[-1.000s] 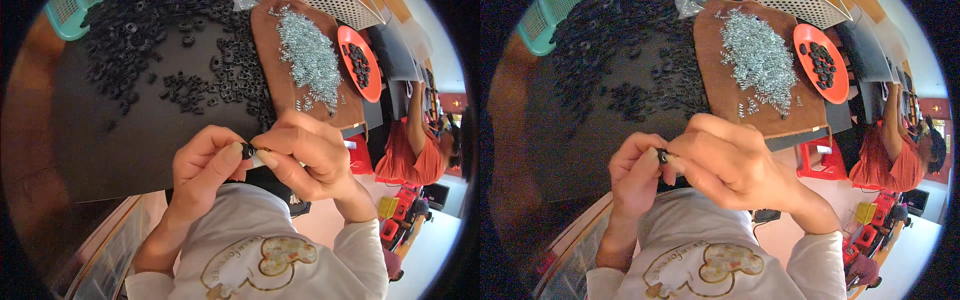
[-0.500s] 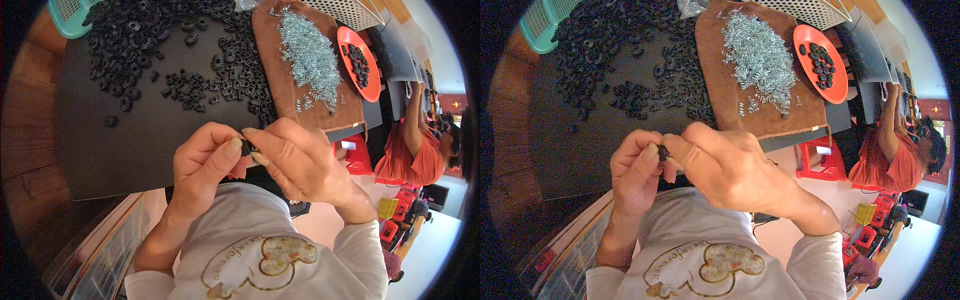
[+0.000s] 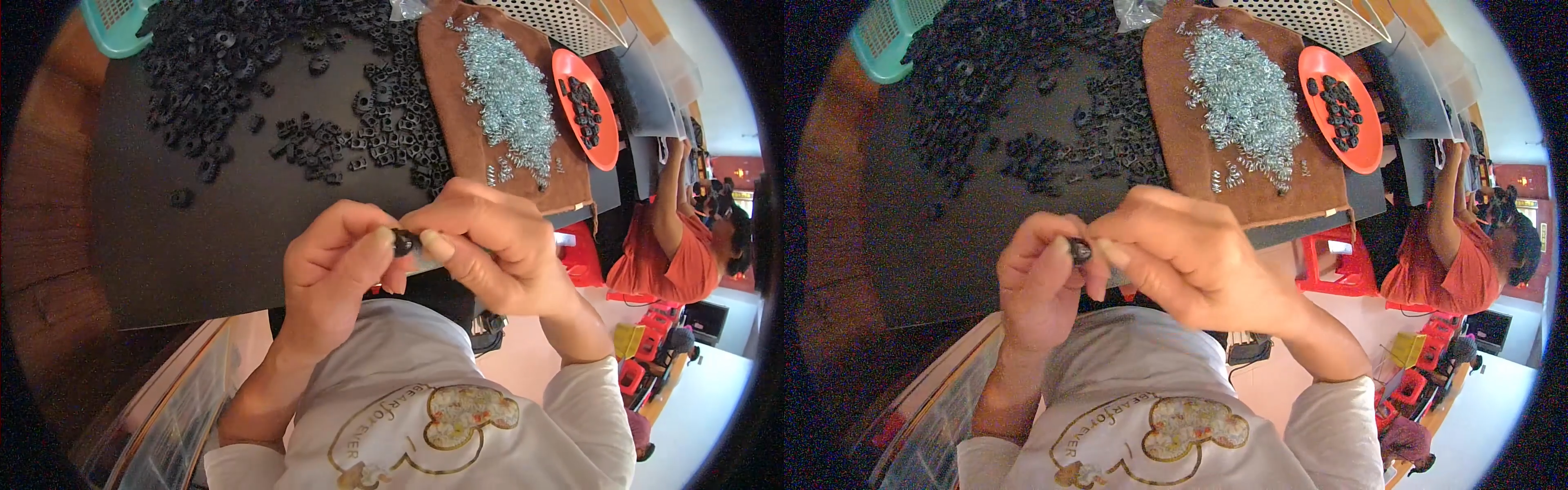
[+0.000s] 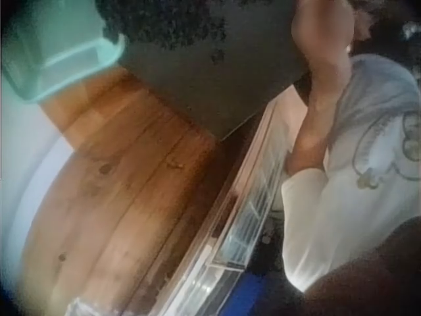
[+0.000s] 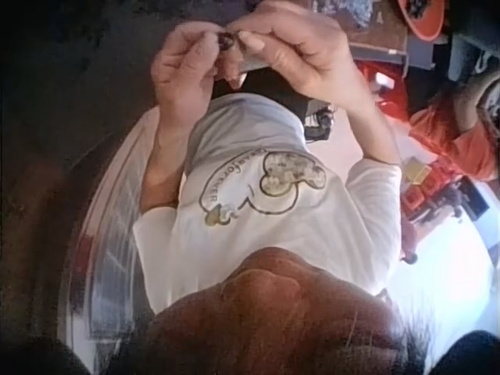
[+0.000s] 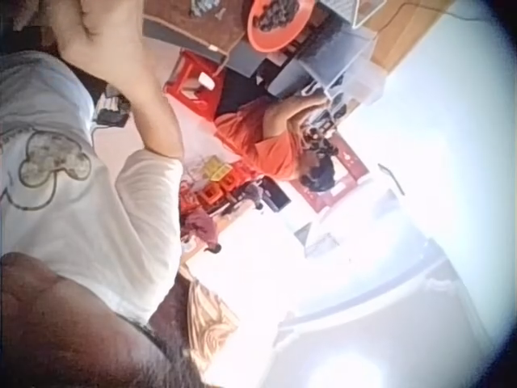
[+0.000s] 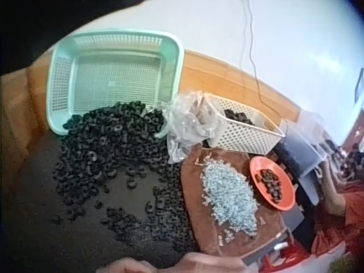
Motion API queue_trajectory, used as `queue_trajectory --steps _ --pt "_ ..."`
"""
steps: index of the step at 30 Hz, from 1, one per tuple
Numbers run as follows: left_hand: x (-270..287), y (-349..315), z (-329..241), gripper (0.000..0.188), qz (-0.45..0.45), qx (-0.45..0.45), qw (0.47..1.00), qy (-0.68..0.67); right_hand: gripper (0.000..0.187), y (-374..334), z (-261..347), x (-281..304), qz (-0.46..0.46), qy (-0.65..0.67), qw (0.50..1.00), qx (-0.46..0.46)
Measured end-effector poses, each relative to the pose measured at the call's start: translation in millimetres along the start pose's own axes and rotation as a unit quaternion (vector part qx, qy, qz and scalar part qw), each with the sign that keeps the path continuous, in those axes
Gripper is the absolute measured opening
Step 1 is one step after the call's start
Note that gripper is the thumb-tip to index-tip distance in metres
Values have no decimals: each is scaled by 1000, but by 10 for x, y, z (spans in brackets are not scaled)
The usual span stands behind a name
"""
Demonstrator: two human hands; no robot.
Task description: Assembling small black plastic components by inserting tiny silver pins or beads into them.
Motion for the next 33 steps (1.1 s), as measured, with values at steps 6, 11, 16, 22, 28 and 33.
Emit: queue_trajectory --steps 6,11,16,22,28,33 --pt "71 -53 -75 14 31 -60 995 -69 13 -69 -303 290 9 -161 986 -30" --pt "49 -13 -54 13 39 -61 994 -75 16 1 -297 44 82 -229 970 34" --pt "21 -32 -69 14 7 -52 998 -23 10 338 -292 -241 144 -323 931 87" --pt "7 -55 -85 16 10 -48 999 -4 14 495 -266 -374 186 -383 894 138" --pt "38 -32 -41 18 -6 -41 999 -8 12 527 -334 -403 191 -412 879 146" --pt "54 -24 -31 18 -9 -48 999 -13 13 386 -313 -97 76 -249 962 85"
Point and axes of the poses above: each hand's wrist, its own y-axis towards the middle knuckle, its own x-axis out of the back of the hand, z = x × y, the point moved 8 cm from there along y, towards the middle knuckle, and after that the axes turned 10 degrees about x, right-handed, at the moved point
